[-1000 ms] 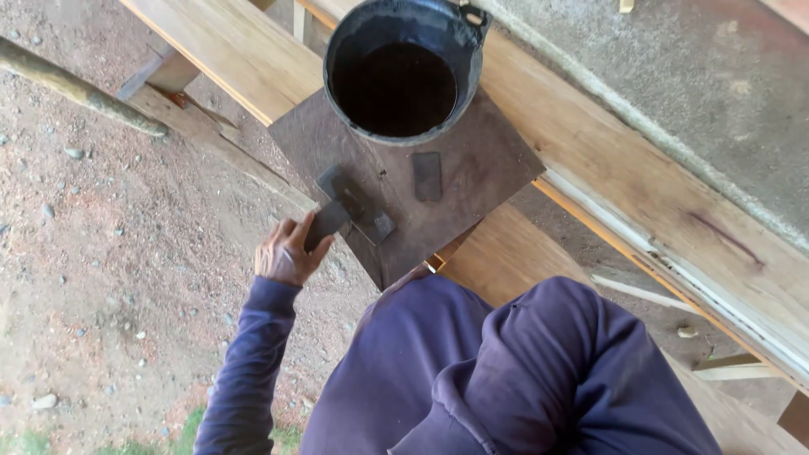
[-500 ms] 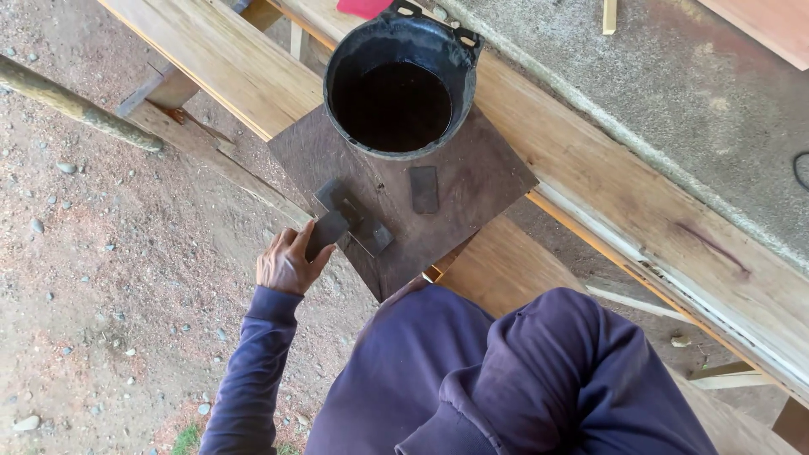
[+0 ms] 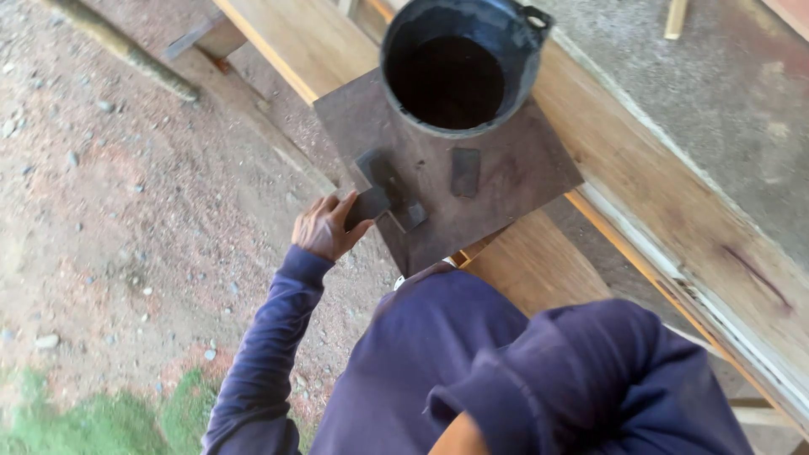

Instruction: Apply a dark stain or oil to small wooden rectangular pieces using a spreader tool.

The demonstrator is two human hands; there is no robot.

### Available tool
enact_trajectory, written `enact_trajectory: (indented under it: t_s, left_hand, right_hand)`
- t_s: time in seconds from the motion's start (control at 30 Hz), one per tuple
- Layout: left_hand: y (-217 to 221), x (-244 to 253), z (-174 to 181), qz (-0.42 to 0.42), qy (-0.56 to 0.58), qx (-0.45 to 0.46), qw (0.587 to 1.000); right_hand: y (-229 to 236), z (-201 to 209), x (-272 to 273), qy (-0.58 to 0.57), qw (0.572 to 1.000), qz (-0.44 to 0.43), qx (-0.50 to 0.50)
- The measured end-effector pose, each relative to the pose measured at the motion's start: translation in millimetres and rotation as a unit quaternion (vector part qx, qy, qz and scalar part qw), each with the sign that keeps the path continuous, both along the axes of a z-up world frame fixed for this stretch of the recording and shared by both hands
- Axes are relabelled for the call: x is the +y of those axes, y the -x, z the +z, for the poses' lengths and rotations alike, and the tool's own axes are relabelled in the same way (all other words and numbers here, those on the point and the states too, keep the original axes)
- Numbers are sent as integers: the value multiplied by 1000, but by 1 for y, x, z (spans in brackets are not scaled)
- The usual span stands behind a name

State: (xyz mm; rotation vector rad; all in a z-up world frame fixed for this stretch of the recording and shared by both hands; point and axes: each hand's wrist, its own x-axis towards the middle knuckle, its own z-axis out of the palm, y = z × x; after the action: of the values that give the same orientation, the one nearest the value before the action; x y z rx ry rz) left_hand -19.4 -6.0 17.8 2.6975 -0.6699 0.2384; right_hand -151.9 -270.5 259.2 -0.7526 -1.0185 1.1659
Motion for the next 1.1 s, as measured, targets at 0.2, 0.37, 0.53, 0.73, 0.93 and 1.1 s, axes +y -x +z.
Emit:
enact_trajectory:
  t_s: [0.2,0.37,0.53,0.73,0.93,1.1]
  left_hand:
    - [-13,10,-2,17,-16,-9,1000]
    - [-1,4,-1,1,1,7,1000]
    - [-13,14,-5,6,-17,33,999]
    - [-18,5,-10,6,-40,30,999]
    - [-19,10,-11,22,-31,47,998]
    - [-16,-6,-15,4,-35,22,999]
  right_hand:
    - [-20,-14,-7,6,996,79,30]
    - [-23,-93,-90,154,922,-352,-43]
    - [-18,-210,-159,419,564,-670,-240]
    - [-10,-356,-254,483,390,-770,-147]
    - [-14,-373,-239,526,382,-735,-192]
    - [-19,-350,-222,610,330,-703,-159]
